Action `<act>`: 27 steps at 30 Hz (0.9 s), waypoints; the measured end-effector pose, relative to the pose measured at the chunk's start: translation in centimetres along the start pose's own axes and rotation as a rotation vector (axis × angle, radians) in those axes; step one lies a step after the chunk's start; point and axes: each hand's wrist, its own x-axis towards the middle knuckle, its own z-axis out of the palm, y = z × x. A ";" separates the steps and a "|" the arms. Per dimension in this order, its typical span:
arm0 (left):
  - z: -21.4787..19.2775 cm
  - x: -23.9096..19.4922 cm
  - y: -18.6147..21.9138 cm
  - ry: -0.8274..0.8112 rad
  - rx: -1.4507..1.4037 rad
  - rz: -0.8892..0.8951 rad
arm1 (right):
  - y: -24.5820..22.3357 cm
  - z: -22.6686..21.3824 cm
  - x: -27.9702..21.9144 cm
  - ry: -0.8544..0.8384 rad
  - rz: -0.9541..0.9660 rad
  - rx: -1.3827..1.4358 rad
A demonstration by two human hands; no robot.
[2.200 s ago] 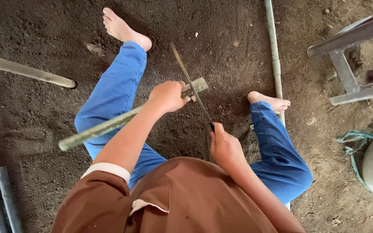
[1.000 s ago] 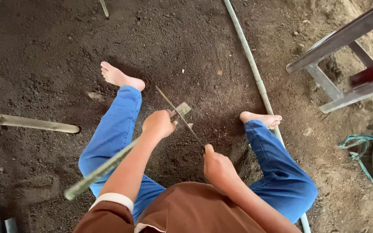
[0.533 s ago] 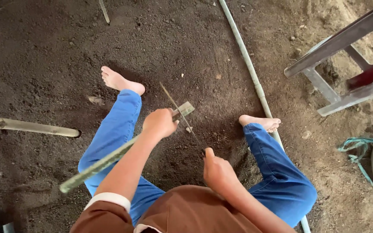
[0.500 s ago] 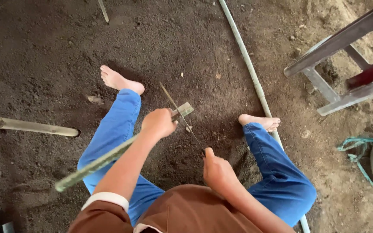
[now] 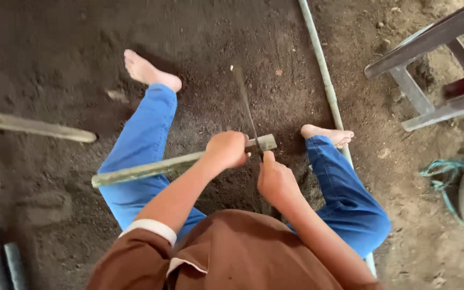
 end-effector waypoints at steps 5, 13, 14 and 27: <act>-3.4 2.4 -5.9 0.163 -0.019 -0.208 | 0.5 1.7 -1.9 -0.018 -0.001 0.040; 1.3 2.5 -3.1 0.053 0.053 -0.009 | 0.5 1.7 1.1 0.005 0.002 -0.046; 0.6 2.0 -2.9 0.041 0.048 0.005 | 0.3 1.3 1.0 -0.023 -0.003 -0.024; 0.5 2.2 -5.5 0.068 -0.130 -0.147 | 0.0 1.0 -0.6 -0.076 0.023 0.117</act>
